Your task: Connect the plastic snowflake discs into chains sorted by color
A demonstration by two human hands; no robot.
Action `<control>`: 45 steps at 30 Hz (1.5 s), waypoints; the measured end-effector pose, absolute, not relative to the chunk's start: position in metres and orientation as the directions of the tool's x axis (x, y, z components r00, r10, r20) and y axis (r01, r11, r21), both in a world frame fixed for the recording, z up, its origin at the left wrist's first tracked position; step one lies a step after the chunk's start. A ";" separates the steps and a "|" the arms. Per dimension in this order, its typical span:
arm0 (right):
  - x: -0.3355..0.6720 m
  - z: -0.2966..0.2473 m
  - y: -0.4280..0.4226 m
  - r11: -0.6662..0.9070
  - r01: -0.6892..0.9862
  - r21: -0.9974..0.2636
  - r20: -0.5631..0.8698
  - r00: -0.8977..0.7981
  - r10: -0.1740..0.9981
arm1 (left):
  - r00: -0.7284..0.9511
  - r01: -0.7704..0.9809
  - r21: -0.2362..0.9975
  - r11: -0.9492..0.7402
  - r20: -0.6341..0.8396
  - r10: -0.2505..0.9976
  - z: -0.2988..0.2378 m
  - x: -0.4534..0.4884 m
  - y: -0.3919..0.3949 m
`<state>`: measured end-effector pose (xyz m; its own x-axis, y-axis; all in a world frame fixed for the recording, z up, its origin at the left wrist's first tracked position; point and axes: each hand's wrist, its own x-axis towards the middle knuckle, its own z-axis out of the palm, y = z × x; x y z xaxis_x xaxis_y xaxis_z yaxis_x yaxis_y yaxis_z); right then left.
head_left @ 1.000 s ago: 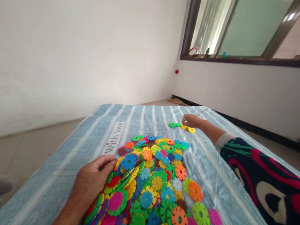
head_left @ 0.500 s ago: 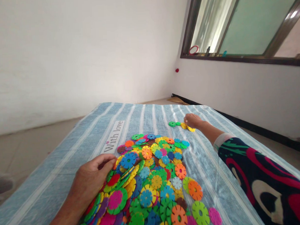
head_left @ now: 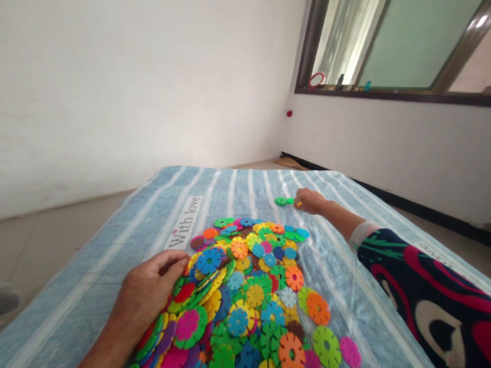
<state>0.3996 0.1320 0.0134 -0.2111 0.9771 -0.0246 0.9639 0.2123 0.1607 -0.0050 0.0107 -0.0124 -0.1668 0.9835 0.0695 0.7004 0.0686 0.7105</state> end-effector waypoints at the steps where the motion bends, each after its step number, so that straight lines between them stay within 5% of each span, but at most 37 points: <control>1: 0.400 0.013 0.132 0.212 0.964 0.160 -0.024 -0.211 0.977 | -0.170 0.702 0.708 0.074 0.066 0.983 -0.013 -0.005 0.011; 19: 0.386 0.014 0.094 0.229 0.970 0.087 0.141 -0.239 0.961 | -0.166 0.696 0.714 0.073 0.060 0.984 -0.008 -0.003 0.010; 26: 0.371 -0.006 0.010 0.458 0.872 -0.173 0.261 -0.408 0.875 | -0.147 0.685 0.726 0.063 0.053 0.988 -0.008 -0.002 0.011; 33: 0.358 -0.022 -0.064 0.507 0.758 -0.409 0.338 -0.390 0.856 | -0.106 0.714 0.700 -0.005 0.115 0.988 -0.012 -0.004 0.015; 45: 0.337 -0.039 -0.062 0.362 0.854 -0.373 0.375 -0.218 0.901 | -0.083 0.708 0.704 -0.054 0.159 0.984 -0.011 -0.004 0.014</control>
